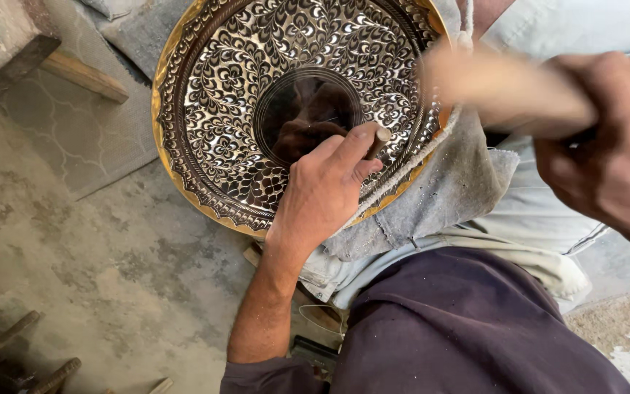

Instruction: The person sits on the floor with an ornate brass tray resting on a cloth over their lap. They hold a small punch against the tray's surface with one hand and repeatedly strike it with a wooden mallet in the other hand, working the decorative pattern across the tray.

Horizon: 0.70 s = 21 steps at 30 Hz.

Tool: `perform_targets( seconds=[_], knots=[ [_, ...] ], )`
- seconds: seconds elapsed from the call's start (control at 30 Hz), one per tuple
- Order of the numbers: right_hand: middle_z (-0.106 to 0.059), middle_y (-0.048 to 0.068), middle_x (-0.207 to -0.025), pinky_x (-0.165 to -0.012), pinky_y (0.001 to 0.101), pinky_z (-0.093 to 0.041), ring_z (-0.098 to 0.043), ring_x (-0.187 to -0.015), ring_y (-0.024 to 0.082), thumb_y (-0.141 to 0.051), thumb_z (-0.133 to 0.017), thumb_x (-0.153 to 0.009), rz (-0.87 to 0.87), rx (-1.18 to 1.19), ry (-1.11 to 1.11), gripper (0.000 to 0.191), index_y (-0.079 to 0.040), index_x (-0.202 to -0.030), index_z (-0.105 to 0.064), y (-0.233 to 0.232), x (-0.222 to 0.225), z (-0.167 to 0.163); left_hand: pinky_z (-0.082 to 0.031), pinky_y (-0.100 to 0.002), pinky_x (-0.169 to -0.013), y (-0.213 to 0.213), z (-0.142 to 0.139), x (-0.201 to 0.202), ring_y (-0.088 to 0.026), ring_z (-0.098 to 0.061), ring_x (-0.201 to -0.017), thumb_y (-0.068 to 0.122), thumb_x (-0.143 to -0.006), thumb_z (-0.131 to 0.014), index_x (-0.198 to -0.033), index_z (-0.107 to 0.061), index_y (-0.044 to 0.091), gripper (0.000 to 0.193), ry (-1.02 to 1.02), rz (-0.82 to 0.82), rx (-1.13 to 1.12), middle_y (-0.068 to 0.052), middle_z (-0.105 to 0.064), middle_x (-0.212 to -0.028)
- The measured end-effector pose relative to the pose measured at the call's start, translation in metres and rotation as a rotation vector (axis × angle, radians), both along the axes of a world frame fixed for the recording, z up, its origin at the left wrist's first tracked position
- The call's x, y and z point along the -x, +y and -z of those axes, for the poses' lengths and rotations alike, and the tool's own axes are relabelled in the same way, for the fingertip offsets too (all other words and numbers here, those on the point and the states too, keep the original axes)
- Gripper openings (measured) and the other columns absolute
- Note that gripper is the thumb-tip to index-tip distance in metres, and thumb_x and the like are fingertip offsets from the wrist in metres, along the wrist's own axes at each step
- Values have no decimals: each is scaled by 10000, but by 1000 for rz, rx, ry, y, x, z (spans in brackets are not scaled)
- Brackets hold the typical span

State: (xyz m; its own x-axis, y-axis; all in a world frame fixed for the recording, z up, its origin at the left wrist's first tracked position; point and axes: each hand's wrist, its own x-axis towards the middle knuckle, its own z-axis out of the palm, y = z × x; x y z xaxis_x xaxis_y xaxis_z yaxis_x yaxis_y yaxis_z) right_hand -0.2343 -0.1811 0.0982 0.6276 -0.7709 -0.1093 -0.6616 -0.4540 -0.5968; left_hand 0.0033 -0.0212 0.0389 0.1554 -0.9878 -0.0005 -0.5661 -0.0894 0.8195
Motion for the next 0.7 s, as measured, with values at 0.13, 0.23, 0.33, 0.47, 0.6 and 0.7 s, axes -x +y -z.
perform_targets(
  seconds=[0.13, 0.23, 0.33, 0.47, 0.6, 0.7],
  knots=[
    [-720, 140, -1035, -781, 380, -591, -701, -852, 245, 2, -729, -830, -423, 535, 370, 446, -33, -1265, -635, -3, -2, -2, -537, -439, -661, -1, -1, 0, -307, -670, -759, 139, -999, -739, -1381, -552, 173, 426, -11, 3, -10, -90, -609, -866],
    [-672, 120, -996, -649, 364, -556, -679, -780, 233, -24, -701, -881, -53, -2, 68, 442, -6, -1290, -535, -5, 1, 0, -527, -445, -665, 0, -1, 1, -321, -663, -773, 152, -997, -744, -1379, -549, 170, 430, -16, 5, -6, -92, -612, -877],
    [-701, 130, -978, -677, 364, -574, -696, -771, 251, 19, -741, -779, -233, 279, 219, 487, -41, -1229, -565, -4, 4, 4, -525, -449, -671, 1, 1, 1, -328, -658, -780, 164, -1000, -748, -1371, -545, 168, 423, -31, 4, 5, -95, -610, -881],
    [-667, 158, -970, -652, 354, -536, -687, -776, 247, 27, -719, -881, -8, -81, 54, 455, 8, -1289, -520, 0, 9, 7, -512, -457, -661, 3, 2, 0, -322, -656, -762, 158, -1002, -740, -1392, -548, 158, 434, -4, 17, -14, -93, -608, -865],
    [-686, 180, -944, -674, 361, -558, -692, -783, 251, 59, -697, -919, 63, -218, 46, 449, -9, -1333, -538, 4, 12, 7, -521, -456, -670, 3, 2, 0, -329, -660, -780, 148, -1004, -745, -1381, -550, 162, 424, -34, 9, 12, -95, -612, -880],
    [-666, 234, -974, -680, 371, -550, -687, -832, 280, 115, -670, -862, 25, -165, 13, 476, 79, -1316, -534, 5, 12, 8, -527, -453, -667, 2, 2, 0, -324, -666, -777, 126, -1001, -734, -1397, -552, 171, 439, -18, 17, 7, -94, -612, -880]
  ],
)
